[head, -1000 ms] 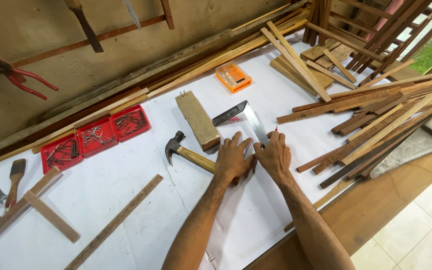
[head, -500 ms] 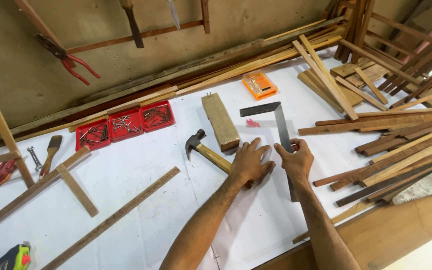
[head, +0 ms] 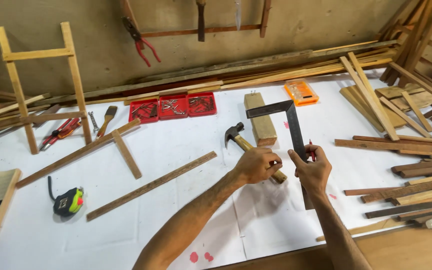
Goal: The person aligns thin wooden strips on a workbench and hammers nails to join them into a small frame structure. They then use a tape measure to take measurements, mark a strip with a pencil, check alignment with a try square, and reposition the assembled frame while continuing to fit pieces together.
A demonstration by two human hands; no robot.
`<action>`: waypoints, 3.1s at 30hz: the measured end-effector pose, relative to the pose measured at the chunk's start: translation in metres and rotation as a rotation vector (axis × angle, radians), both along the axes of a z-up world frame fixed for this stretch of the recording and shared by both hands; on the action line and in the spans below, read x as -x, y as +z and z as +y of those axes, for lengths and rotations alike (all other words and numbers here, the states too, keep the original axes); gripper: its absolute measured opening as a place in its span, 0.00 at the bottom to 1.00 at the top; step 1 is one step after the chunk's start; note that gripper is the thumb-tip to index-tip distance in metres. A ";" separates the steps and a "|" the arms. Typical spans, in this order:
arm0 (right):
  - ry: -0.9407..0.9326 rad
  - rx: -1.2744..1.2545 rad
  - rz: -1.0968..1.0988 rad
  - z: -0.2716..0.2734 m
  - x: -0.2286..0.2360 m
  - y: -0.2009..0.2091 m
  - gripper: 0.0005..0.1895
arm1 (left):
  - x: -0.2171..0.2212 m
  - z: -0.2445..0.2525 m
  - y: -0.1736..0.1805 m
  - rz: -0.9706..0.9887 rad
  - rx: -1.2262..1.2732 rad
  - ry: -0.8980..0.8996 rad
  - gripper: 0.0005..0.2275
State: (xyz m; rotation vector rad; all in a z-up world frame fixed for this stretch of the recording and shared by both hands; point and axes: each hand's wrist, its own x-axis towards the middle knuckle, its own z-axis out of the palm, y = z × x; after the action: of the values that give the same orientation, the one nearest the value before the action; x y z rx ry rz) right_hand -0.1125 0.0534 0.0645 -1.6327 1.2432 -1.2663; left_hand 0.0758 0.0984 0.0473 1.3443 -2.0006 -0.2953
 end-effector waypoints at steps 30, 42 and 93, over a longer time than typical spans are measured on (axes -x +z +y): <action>0.571 0.354 0.600 0.072 -0.192 -0.071 0.15 | -0.255 0.163 -0.044 -0.151 -0.207 0.568 0.22; 0.725 0.553 0.754 0.014 -0.236 -0.078 0.19 | -0.248 0.150 -0.038 -0.218 -0.169 0.600 0.18; 0.833 0.463 0.719 -0.004 -0.243 -0.066 0.18 | -0.257 0.133 -0.063 -0.277 -0.027 0.439 0.18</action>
State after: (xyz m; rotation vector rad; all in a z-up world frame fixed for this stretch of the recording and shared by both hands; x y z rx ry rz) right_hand 0.1302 0.0498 -0.0020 -2.6907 0.4624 -0.4402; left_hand 0.3330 0.2318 -0.0156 1.8769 -1.8513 0.0723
